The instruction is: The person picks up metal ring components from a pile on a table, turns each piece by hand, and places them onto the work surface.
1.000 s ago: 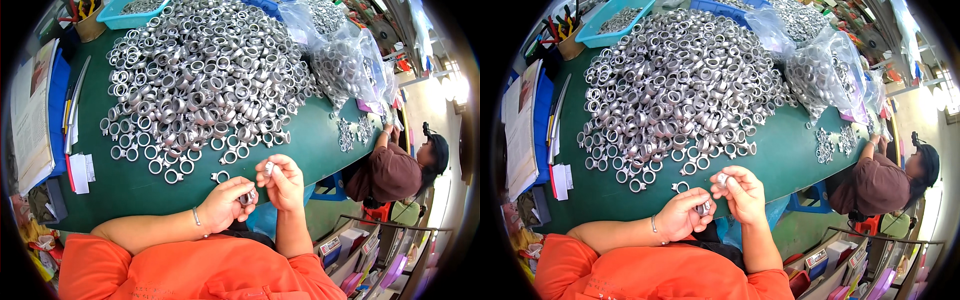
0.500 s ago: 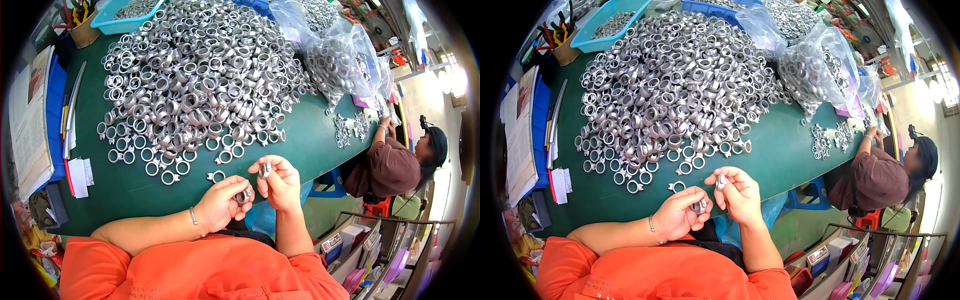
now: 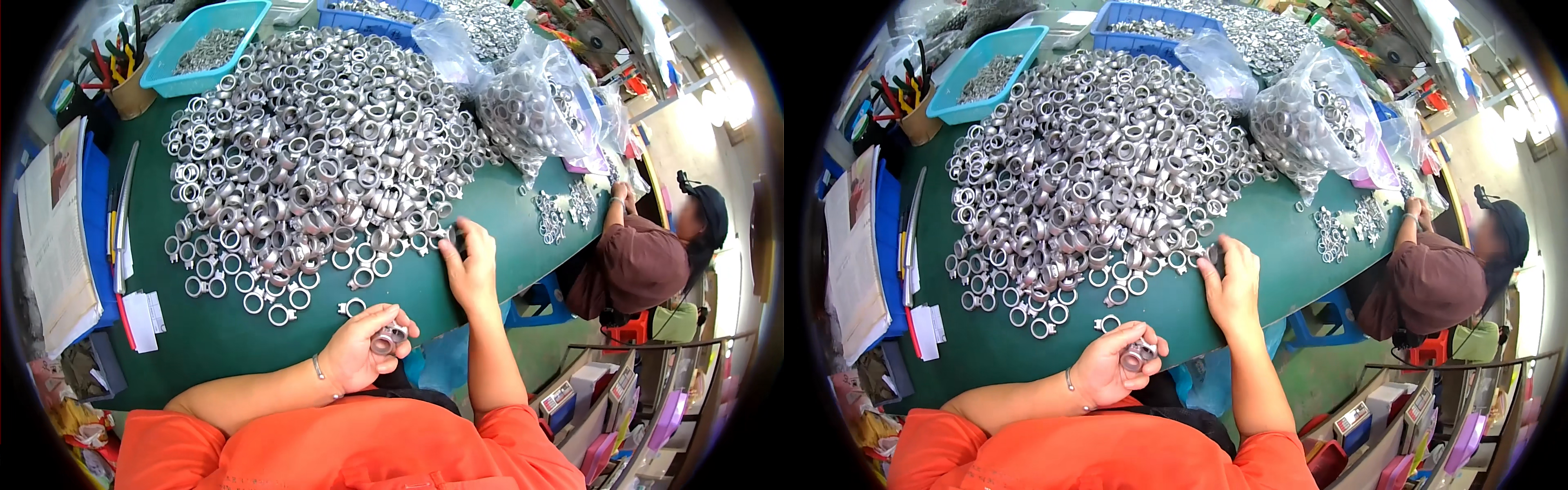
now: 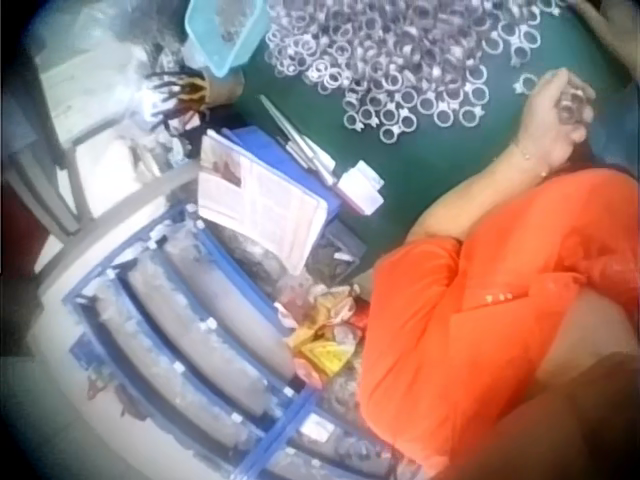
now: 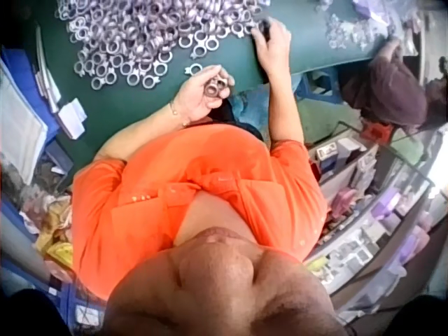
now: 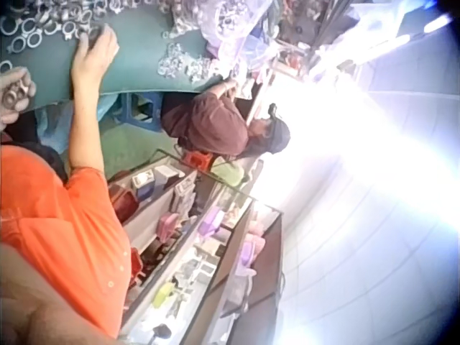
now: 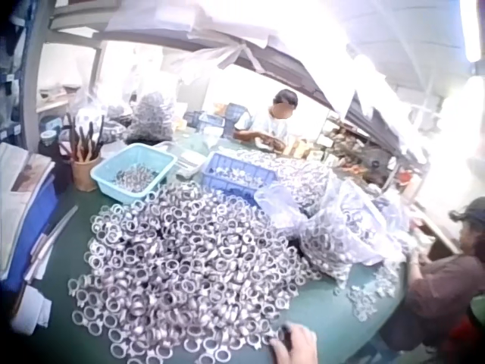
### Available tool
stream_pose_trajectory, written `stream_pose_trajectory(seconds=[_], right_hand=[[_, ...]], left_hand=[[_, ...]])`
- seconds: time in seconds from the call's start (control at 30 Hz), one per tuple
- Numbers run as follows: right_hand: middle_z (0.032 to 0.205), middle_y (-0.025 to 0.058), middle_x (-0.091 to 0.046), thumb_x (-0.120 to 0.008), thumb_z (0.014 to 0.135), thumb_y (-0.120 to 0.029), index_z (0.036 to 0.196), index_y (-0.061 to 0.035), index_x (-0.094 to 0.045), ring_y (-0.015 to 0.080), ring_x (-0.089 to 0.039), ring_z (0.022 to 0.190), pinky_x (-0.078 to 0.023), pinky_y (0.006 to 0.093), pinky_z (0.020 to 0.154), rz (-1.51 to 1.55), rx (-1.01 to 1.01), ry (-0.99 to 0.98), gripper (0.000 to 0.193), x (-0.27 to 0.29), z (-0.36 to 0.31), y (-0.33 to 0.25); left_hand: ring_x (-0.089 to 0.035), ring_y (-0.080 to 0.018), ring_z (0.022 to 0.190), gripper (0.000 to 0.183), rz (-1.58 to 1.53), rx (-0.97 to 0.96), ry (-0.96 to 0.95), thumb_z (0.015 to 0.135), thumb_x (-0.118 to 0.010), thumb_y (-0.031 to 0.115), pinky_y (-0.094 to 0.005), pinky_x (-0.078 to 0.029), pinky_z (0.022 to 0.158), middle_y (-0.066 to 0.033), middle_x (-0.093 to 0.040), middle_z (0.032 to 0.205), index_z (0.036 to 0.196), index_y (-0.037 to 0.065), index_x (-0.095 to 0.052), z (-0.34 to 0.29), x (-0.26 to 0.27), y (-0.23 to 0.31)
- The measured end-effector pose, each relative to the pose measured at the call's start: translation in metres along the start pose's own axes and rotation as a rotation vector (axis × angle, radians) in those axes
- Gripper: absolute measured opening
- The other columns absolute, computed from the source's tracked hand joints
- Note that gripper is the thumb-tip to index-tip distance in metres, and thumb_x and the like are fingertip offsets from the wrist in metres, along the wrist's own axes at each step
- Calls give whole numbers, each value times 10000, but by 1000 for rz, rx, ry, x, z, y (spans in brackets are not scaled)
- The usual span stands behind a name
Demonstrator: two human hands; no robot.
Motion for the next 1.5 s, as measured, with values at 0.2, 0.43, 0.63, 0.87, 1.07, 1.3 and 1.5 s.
stream_pose_trajectory(seconds=[0.2,0.43,0.63,0.87,1.07,1.3,1.5], right_hand=[[907,66,-537,-681,645,44,976,-8,-542,165,-514,799,-430,259,748,378,-194,-224,363,-12,-21,10],[964,102,-555,-617,729,74,1069,12,-473,129,-537,785,-462,242,725,1227,-302,-141,375,-8,-38,-1],[865,179,-602,-458,862,-34,992,20,-518,123,-537,583,-466,209,505,1502,-730,-245,153,-29,-57,7],[858,191,-596,-455,849,-21,968,16,-514,106,-478,517,-383,204,418,1556,-811,-276,138,-26,-58,1],[903,173,-574,-443,817,15,967,-8,-477,140,-504,575,-437,227,474,1446,-600,-67,156,-17,-50,6],[710,27,-524,-602,732,-14,820,-20,-576,116,-505,602,-403,218,506,616,-240,-21,92,-6,-3,14],[709,69,-503,-706,662,-125,764,-56,-570,254,-527,654,-438,339,575,-46,7,-162,184,-11,3,-21]], left_hand=[[-482,-168,642,212,14,-26,28,916,-390,230,-219,-353,415,-127,-526,893,874,55,-502,0,2,3],[-489,-159,634,214,37,-29,36,909,-406,245,-227,-356,429,-118,-532,880,855,64,-507,0,0,6],[-484,-158,634,216,46,-27,48,909,-406,253,-228,-349,429,-115,-531,880,851,72,-507,0,1,3],[-480,-162,634,237,65,-44,51,912,-395,271,-231,-351,432,-110,-534,875,836,80,-513,0,0,4],[-480,-162,635,239,58,-41,53,912,-397,273,-233,-354,430,-111,-532,878,836,79,-516,0,1,6],[-478,-164,641,225,53,-39,21,907,-411,262,-235,-355,431,-113,-528,877,842,73,-515,0,-1,4],[-477,-163,640,220,43,-31,40,911,-400,248,-235,-357,437,-116,-528,882,847,70,-512,0,4,4]])
Point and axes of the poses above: each hand's wrist, its own z-axis towards the middle knuckle, its own x-axis out of the back of the hand, y = z × x, the point moved 9 cm from there along z, towards the middle knuckle
